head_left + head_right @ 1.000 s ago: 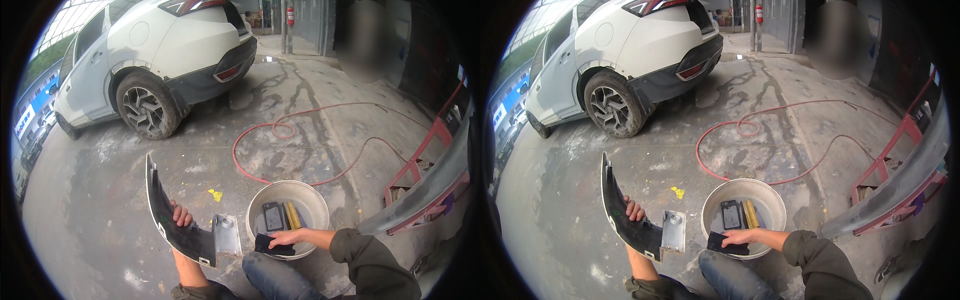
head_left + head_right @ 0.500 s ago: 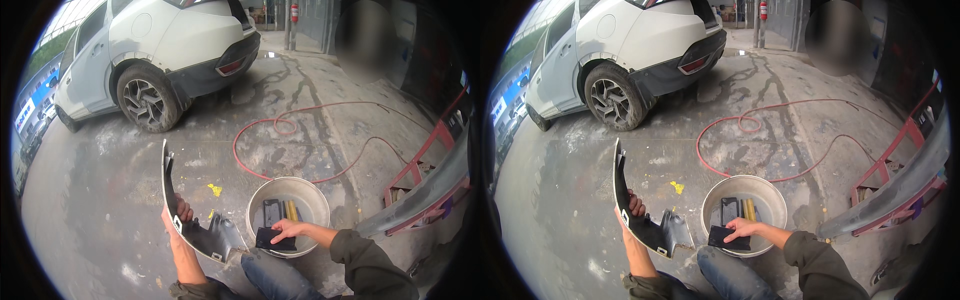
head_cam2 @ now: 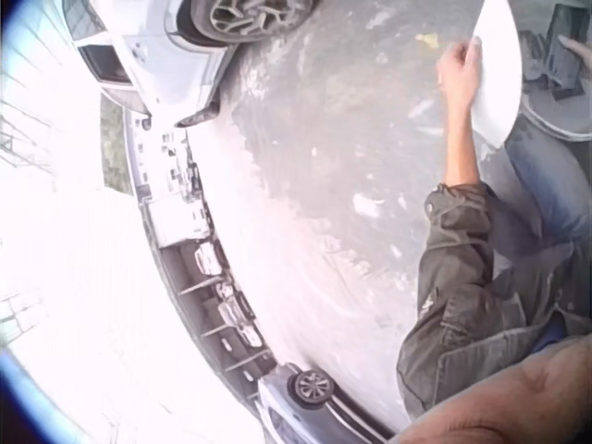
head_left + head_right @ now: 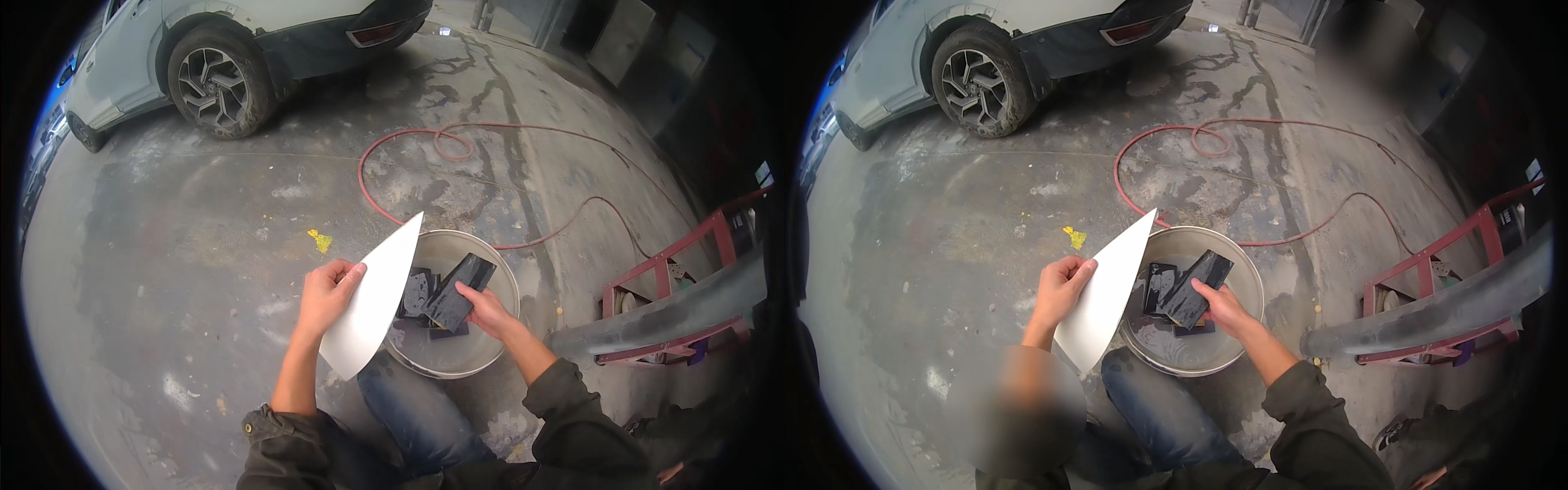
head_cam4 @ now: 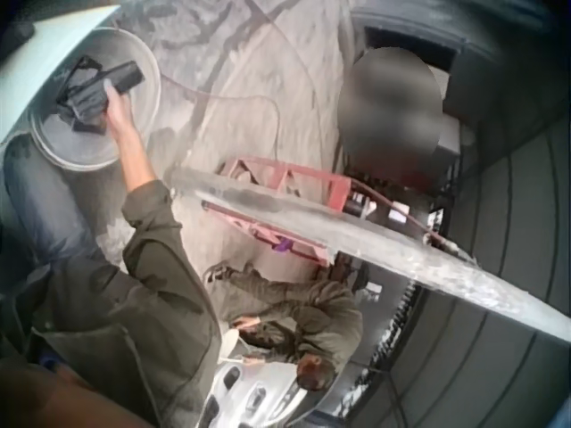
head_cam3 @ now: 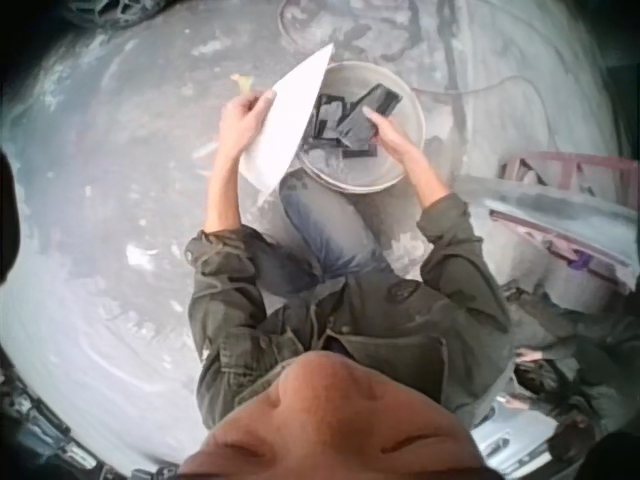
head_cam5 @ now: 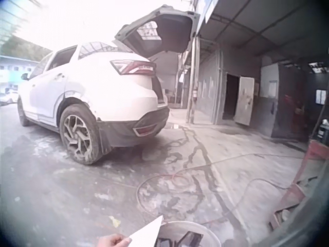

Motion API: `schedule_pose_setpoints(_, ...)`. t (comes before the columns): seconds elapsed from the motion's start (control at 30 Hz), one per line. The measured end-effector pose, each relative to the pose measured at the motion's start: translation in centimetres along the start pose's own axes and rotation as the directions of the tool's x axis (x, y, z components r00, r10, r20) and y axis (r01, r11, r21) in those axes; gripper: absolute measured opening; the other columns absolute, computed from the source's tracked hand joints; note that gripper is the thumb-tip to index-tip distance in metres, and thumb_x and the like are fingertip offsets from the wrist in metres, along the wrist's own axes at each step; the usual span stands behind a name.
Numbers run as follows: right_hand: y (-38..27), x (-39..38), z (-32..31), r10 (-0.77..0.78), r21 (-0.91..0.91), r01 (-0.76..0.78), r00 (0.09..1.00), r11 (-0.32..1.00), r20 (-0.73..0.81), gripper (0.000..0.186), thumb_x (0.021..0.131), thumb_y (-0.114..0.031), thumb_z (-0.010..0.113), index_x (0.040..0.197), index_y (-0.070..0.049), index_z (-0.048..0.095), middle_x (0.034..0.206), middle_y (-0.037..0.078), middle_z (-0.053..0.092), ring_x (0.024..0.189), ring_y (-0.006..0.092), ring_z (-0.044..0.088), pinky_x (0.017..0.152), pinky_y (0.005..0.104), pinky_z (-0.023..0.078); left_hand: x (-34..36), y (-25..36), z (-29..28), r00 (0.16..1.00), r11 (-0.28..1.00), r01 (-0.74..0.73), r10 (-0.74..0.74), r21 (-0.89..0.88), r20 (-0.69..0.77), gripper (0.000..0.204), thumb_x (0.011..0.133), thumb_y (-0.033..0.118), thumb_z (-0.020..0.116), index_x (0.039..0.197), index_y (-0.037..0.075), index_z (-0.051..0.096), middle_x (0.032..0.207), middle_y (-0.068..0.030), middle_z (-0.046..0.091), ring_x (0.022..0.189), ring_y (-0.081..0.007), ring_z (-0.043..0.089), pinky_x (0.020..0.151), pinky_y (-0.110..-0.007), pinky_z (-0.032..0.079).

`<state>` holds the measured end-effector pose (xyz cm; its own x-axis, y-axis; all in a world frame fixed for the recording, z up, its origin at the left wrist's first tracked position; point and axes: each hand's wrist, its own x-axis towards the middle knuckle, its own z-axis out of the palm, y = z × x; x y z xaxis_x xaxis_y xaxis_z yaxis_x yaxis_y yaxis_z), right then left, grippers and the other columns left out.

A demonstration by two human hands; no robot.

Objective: The person sits on the floor and sands a white car part using a yellow sanding block. They repeatedly dip the block into a bucket of water and continue sanding the surface. Later, they switch to a black sanding block to continue the process.

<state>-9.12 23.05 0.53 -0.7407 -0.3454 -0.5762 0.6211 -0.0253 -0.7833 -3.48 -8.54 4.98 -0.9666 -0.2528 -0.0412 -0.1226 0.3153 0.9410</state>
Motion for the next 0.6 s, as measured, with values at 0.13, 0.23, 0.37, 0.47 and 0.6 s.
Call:
schedule_pose_setpoints(0.13,0.0,-0.3,3.1,-0.167,0.123,0.158,0.984,0.980,0.067,0.042,0.104,-0.033,0.064,0.133,-0.004,0.055,0.124,0.008,0.066,0.108,0.0206,0.069,0.090,0.0415,0.060,0.0,-0.6,2.2,0.995,0.989,-0.055,0.042,0.140,0.094,0.041,0.096,0.039,0.071,0.093,-0.001,0.074,0.069,-0.0060,0.068,0.063,-0.0117,0.059,0.061,-0.032,0.048)
schedule_pose_setpoints(0.23,-0.5,-0.2,5.9,-0.164,0.088,0.154,0.980,0.984,0.111,0.042,0.101,-0.022,0.068,0.136,-0.005,0.052,0.125,0.006,0.066,0.110,0.0205,0.069,0.089,0.0403,0.061,0.4,-2.0,2.9,0.989,0.971,-0.092,0.064,0.222,0.131,0.043,0.095,0.044,0.070,0.099,0.001,0.077,0.076,-0.0173,0.073,0.068,-0.0273,0.070,0.066,-0.039,0.053)
schedule_pose_setpoints(0.37,1.5,1.5,6.7,-0.097,0.105,0.100,0.995,0.989,-0.033,0.046,0.093,-0.009,0.076,0.134,-0.004,0.057,0.124,0.010,0.067,0.109,0.0216,0.070,0.088,0.0399,0.062,1.0,-3.6,4.5,0.978,0.942,-0.160,0.109,0.296,0.180,0.043,0.096,0.043,0.068,0.102,0.002,0.077,0.073,-0.0153,0.072,0.066,-0.0256,0.070,0.066,-0.039,0.053)
schedule_pose_setpoints(0.47,2.9,3.0,6.5,-0.073,0.275,0.086,0.996,0.958,-0.059,0.041,0.093,-0.007,0.075,0.131,-0.003,0.061,0.120,0.010,0.069,0.107,0.0232,0.071,0.088,0.0405,0.062,0.7,-3.0,5.0,0.982,0.896,-0.123,0.047,0.426,0.185,0.042,0.096,0.042,0.068,0.108,0.003,0.076,0.079,-0.0170,0.073,0.072,-0.0290,0.072,0.069,-0.041,0.054)
schedule_pose_setpoints(0.6,4.3,4.8,4.6,-0.007,0.425,0.046,0.996,0.904,-0.093,0.035,0.092,-0.008,0.076,0.125,-0.003,0.064,0.116,0.010,0.071,0.104,0.0229,0.071,0.087,0.0381,0.061,0.4,-4.0,3.6,0.990,0.906,-0.142,0.136,0.398,0.043,0.043,0.095,0.038,0.070,0.120,0.003,0.072,0.103,-0.0208,0.074,0.091,-0.0293,0.073,0.081,-0.041,0.055)
